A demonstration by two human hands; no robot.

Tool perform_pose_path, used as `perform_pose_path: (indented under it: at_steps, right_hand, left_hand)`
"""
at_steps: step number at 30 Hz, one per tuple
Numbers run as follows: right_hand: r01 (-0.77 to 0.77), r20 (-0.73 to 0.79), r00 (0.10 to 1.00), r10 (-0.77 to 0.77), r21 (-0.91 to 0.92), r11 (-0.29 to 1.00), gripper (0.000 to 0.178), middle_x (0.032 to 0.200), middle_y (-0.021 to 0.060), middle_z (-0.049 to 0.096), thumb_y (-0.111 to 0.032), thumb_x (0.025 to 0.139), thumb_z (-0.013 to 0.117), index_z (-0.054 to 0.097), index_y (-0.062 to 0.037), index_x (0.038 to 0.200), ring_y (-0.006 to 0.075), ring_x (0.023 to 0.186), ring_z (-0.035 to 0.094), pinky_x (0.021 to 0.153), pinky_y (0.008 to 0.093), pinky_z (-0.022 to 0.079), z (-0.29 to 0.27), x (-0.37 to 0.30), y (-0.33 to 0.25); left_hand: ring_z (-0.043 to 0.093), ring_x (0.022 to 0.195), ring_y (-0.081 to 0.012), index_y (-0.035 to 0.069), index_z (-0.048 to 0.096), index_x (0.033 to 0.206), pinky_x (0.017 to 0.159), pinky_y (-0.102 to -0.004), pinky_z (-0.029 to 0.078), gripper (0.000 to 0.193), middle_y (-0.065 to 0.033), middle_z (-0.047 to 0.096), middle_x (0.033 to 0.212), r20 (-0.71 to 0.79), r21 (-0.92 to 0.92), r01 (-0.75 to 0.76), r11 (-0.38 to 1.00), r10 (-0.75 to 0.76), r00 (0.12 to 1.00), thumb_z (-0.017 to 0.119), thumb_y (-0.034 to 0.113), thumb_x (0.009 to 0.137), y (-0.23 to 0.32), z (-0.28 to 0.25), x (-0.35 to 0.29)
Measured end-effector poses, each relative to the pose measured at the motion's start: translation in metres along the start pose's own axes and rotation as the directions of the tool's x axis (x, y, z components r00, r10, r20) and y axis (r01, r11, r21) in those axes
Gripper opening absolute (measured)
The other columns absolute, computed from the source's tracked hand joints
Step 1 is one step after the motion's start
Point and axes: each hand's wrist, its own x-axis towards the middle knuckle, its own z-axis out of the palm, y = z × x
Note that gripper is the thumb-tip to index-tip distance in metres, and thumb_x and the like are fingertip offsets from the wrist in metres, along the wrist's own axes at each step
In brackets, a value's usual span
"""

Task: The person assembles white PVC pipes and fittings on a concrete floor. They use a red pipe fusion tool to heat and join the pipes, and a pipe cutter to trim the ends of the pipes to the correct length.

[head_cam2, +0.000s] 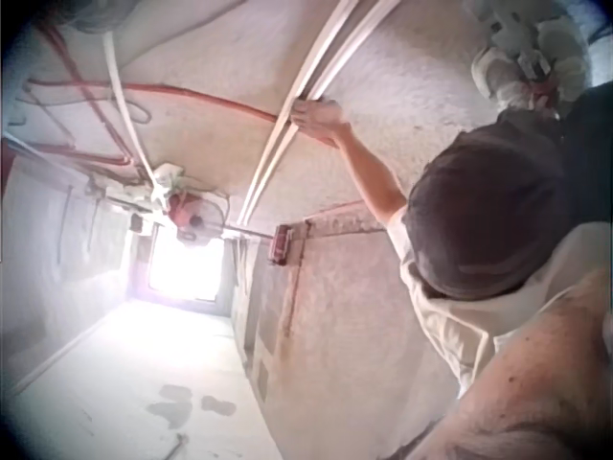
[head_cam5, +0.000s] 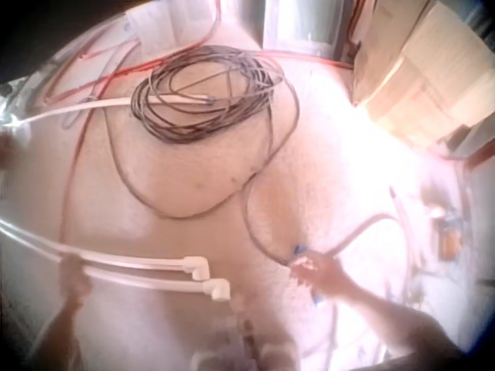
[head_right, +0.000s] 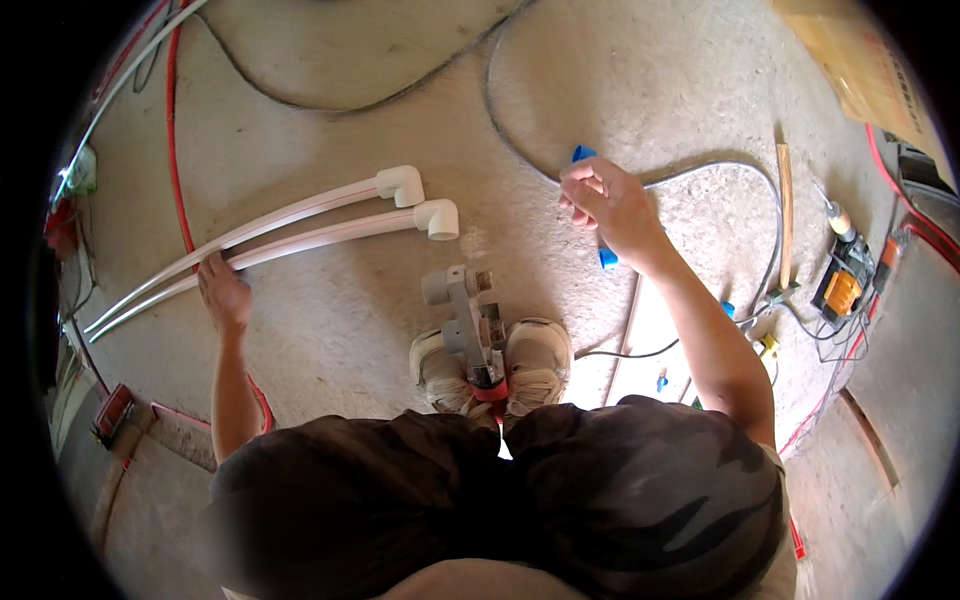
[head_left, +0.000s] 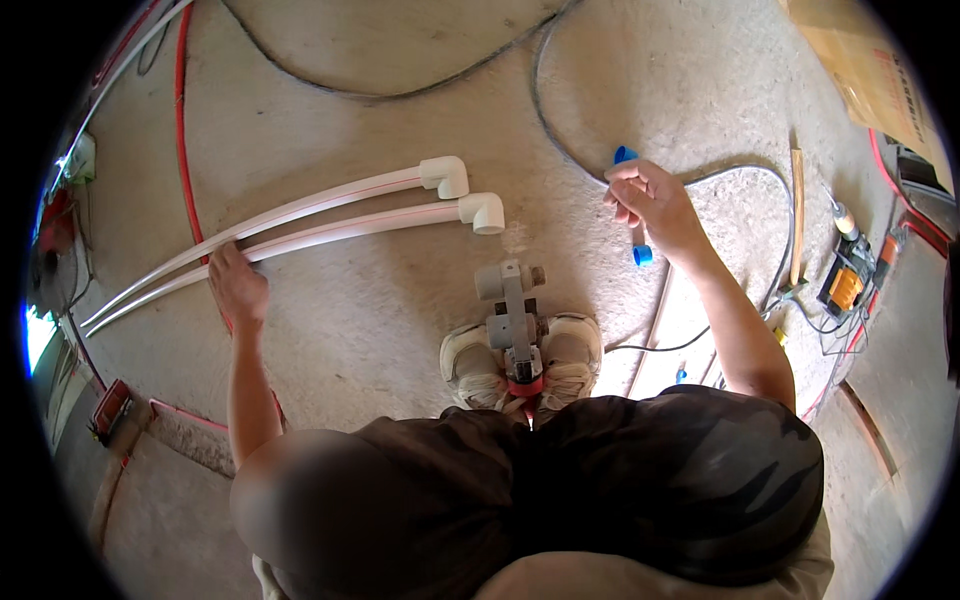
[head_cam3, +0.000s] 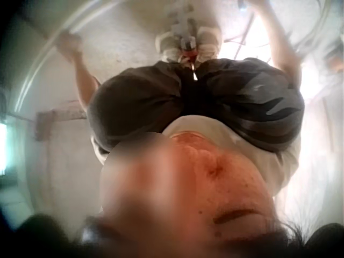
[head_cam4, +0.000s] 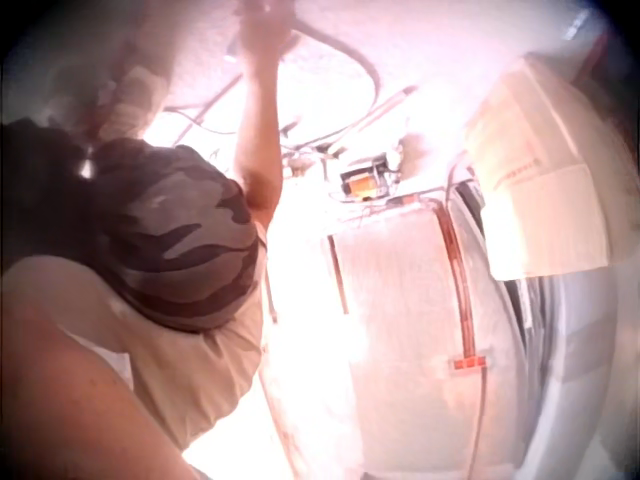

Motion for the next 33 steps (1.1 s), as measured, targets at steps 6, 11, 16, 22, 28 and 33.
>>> perform_pose_path:
  at_steps: [6,11,16,22,28,33]
  right_hand:
    - [0.074,-0.216,0.975,-0.052,0.096,0.993,0.028,0.092,0.0074,0.071,-0.024,0.104,0.061,0.067,0.001,0.115,0.0107,0.079,0.062,0.069,0.0261,0.05,-0.03,0.024,-0.011]
    - [0.029,-0.267,0.962,0.057,0.31,0.95,0.022,0.093,0.008,0.072,-0.019,0.102,0.063,0.069,0.0007,0.111,0.0127,0.078,0.064,0.068,0.027,0.05,-0.042,-0.037,-0.027]
    - [-0.278,-0.228,0.907,0.353,0.305,0.911,0.025,0.093,0.0069,0.072,-0.024,0.101,0.065,0.069,-0.0008,0.11,0.0123,0.08,0.065,0.069,0.0275,0.051,-0.046,-0.215,-0.054]
    - [-0.624,-0.147,0.757,0.636,0.124,0.772,0.028,0.089,0.0029,0.07,-0.032,0.102,0.062,0.068,-0.0043,0.105,0.0101,0.073,0.063,0.063,0.0265,0.049,-0.062,-0.466,-0.104]
    - [-0.74,-0.137,0.632,0.763,0.185,0.646,0.03,0.091,0.0082,0.071,-0.029,0.097,0.065,0.066,-0.0006,0.108,0.0143,0.073,0.065,0.064,0.0301,0.051,-0.082,-0.65,-0.214]
    - [-0.686,-0.129,0.679,0.723,0.241,0.687,0.032,0.09,0.008,0.072,-0.03,0.097,0.065,0.066,-0.0008,0.109,0.0139,0.071,0.067,0.063,0.0291,0.051,-0.124,-0.712,-0.268]
  left_hand:
    - [0.043,0.137,-0.0421,0.004,0.048,0.139,0.113,-0.0545,0.038,0.057,-0.0216,0.047,0.145,-0.1,0.007,0.096,0.995,-0.095,0.99,0.053,-0.005,0.083,0.006,-0.012,-0.001]
    - [0.043,0.134,-0.0377,0.004,0.043,0.141,0.107,-0.0539,0.043,0.058,-0.0209,0.044,0.141,0.054,-0.239,0.098,0.966,-0.087,0.995,0.058,-0.002,0.085,0.037,-0.059,-0.052]
    - [0.056,0.104,-0.0256,0.005,0.053,0.124,0.087,-0.0431,0.051,0.047,-0.0134,0.052,0.12,0.424,-0.703,0.288,0.65,0.058,0.904,0.076,0.011,0.084,0.022,-0.149,-0.157]
    - [0.064,0.085,-0.0233,-0.001,0.062,0.099,0.079,-0.0388,0.052,0.022,-0.0123,0.067,0.09,0.645,-0.753,0.458,0.474,0.392,0.655,0.073,0.014,0.087,0.121,-0.367,-0.202]
    - [0.064,0.08,-0.0255,-0.001,0.062,0.096,0.075,-0.0394,0.051,0.023,-0.0133,0.066,0.086,0.745,-0.653,0.51,0.559,0.356,0.564,0.073,0.017,0.086,0.121,-0.534,-0.208]
    - [0.062,0.074,-0.0239,0.0,0.062,0.091,0.07,-0.0391,0.05,0.022,-0.0108,0.063,0.078,0.742,-0.642,0.507,0.575,0.3,0.599,0.073,0.017,0.085,0.111,-0.611,-0.204]
